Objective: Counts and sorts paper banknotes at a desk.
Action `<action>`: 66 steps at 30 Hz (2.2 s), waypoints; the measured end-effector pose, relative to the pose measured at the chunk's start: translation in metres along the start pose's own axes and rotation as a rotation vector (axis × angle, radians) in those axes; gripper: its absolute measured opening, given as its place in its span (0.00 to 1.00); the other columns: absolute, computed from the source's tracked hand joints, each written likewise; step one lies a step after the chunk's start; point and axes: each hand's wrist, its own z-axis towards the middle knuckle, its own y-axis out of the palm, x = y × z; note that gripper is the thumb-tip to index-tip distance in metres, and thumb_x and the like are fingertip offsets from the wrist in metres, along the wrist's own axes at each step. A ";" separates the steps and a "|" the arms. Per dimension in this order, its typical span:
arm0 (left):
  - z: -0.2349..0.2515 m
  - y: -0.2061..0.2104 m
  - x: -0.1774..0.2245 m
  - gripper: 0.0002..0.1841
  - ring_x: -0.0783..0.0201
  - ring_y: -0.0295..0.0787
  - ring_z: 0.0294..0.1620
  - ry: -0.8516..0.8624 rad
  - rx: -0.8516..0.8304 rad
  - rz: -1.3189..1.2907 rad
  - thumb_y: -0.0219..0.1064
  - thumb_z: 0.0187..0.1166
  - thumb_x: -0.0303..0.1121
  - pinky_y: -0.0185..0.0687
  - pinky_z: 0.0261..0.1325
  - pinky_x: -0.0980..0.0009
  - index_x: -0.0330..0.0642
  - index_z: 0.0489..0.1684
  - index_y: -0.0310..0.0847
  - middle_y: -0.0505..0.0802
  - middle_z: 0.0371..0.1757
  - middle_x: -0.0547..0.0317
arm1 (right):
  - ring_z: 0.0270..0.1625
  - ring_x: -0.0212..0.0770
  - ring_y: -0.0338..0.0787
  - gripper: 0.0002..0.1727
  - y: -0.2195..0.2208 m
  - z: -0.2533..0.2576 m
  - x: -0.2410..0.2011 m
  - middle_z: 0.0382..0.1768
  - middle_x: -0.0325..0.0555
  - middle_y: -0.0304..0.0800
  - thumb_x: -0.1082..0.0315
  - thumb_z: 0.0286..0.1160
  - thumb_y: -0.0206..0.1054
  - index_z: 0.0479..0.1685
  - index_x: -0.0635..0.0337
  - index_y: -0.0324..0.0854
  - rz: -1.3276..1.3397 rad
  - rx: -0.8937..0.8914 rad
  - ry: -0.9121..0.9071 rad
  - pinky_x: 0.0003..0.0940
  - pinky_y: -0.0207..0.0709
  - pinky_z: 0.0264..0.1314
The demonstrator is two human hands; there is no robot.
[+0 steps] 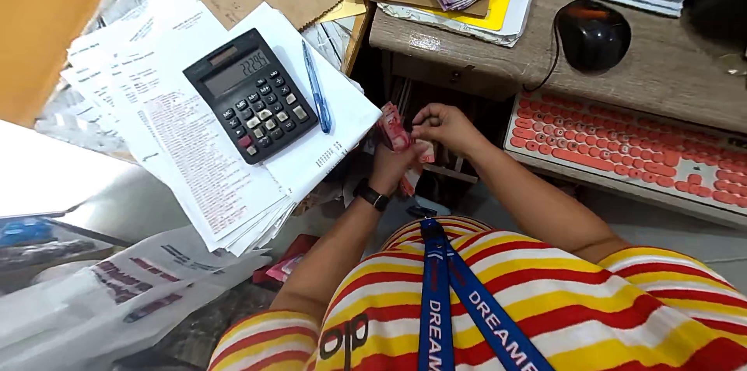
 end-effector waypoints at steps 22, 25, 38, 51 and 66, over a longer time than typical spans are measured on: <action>-0.010 -0.010 0.031 0.24 0.70 0.91 0.40 -0.070 0.126 -0.278 0.60 0.82 0.19 0.90 0.46 0.70 0.43 0.77 0.67 0.90 0.44 0.61 | 0.35 0.41 0.87 0.08 -0.056 -0.070 0.010 0.37 0.53 0.91 0.82 0.76 0.64 0.43 0.68 0.89 -0.295 0.093 0.035 0.41 0.83 0.44; -0.012 -0.002 0.033 0.22 0.68 0.92 0.38 -0.100 0.161 -0.299 0.60 0.82 0.20 0.90 0.44 0.70 0.42 0.75 0.69 0.91 0.42 0.59 | 0.34 0.40 0.85 0.10 -0.061 -0.074 0.015 0.36 0.53 0.91 0.84 0.77 0.62 0.42 0.68 0.90 -0.312 0.124 0.041 0.41 0.81 0.43; -0.012 0.004 0.001 0.24 0.70 0.91 0.43 0.057 0.047 -0.213 0.72 0.69 0.19 0.90 0.51 0.68 0.36 0.64 0.71 0.92 0.44 0.60 | 0.33 0.35 0.89 0.09 -0.095 -0.072 -0.015 0.37 0.50 0.92 0.80 0.79 0.64 0.44 0.65 0.90 -0.308 0.179 0.128 0.35 0.84 0.43; -0.019 0.034 0.010 0.18 0.62 0.94 0.52 -0.073 -0.009 -0.485 0.42 0.94 0.28 0.90 0.57 0.65 0.39 0.77 0.66 0.94 0.53 0.52 | 0.32 0.28 0.86 0.06 -0.026 -0.087 0.022 0.39 0.46 0.89 0.76 0.77 0.70 0.47 0.69 0.86 -0.052 0.062 0.228 0.24 0.82 0.41; -0.091 -0.071 0.115 0.16 0.80 0.91 0.53 1.006 0.051 0.109 0.70 0.80 0.38 0.88 0.59 0.77 0.73 0.63 0.86 0.95 0.53 0.83 | 0.56 0.22 0.90 0.13 -0.016 -0.065 -0.060 0.50 0.39 0.95 0.69 0.82 0.60 0.52 0.60 0.91 -0.192 0.161 -1.039 0.21 0.82 0.65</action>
